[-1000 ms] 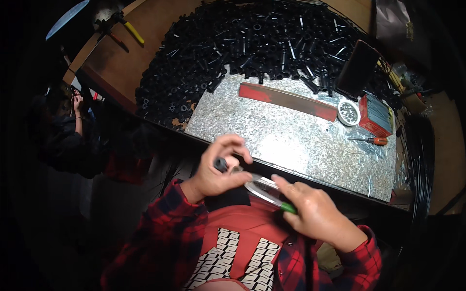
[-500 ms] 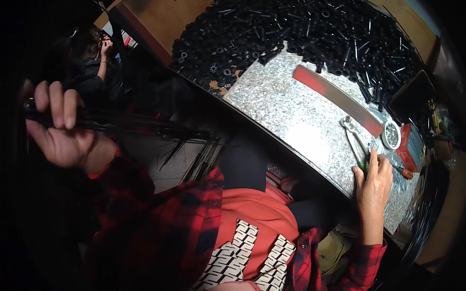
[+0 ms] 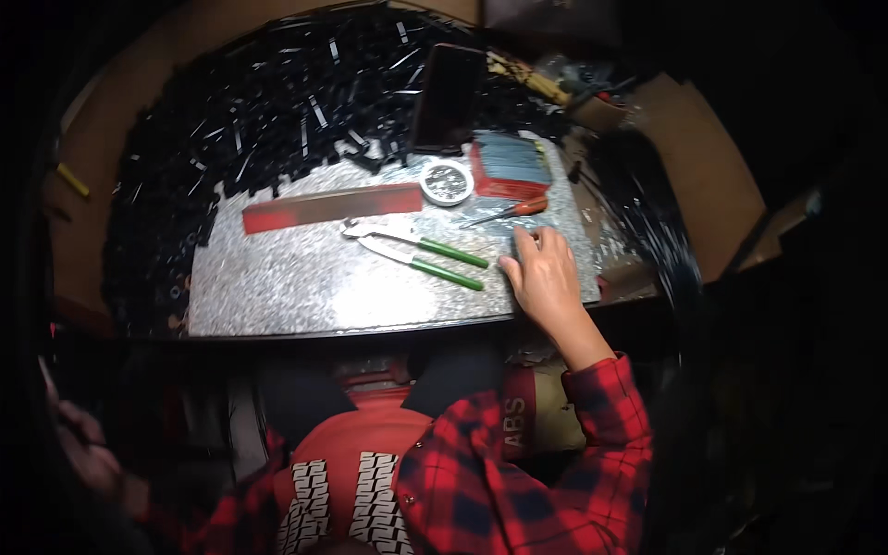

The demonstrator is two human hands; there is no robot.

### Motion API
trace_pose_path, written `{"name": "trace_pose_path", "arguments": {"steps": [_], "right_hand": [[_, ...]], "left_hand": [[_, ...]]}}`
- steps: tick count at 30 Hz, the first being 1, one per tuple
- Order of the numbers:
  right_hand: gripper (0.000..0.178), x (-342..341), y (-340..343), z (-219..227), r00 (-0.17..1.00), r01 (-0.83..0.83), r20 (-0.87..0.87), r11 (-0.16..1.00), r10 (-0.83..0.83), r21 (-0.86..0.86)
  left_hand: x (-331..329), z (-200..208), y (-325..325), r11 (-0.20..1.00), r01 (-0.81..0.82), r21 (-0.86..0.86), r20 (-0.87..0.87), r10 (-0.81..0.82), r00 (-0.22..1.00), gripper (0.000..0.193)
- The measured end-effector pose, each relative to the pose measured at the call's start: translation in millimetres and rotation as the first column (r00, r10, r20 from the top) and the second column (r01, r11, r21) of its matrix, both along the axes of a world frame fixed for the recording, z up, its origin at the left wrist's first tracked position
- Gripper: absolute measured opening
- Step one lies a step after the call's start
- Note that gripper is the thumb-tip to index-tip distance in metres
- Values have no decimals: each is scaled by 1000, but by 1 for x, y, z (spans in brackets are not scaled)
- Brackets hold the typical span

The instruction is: Assembling electrical wire harnesses by measuring, aligning, and crimping wires at a workbench.

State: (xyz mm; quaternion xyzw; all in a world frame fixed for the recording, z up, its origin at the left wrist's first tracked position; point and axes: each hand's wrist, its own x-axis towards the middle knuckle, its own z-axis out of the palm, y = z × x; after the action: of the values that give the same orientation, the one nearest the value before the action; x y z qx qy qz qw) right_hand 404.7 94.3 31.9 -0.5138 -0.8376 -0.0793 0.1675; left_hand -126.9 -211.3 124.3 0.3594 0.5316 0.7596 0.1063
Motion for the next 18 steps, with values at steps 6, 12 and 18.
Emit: {"name": "trace_pose_path", "arguments": {"steps": [6,12,18], "right_hand": [[42,110,13,0,875,456,149,887,-461,70],[40,199,48,-13,735,664,170,747,-657,17],[22,244,78,-37,700,609,249,742,-669,283]], "left_hand": [[27,-187,58,592,558,-582,356,-431,829,34],[-75,-393,32,258,-127,-958,-213,-342,915,55],[-89,-405,83,232,-430,-873,-471,-166,866,54]]}}
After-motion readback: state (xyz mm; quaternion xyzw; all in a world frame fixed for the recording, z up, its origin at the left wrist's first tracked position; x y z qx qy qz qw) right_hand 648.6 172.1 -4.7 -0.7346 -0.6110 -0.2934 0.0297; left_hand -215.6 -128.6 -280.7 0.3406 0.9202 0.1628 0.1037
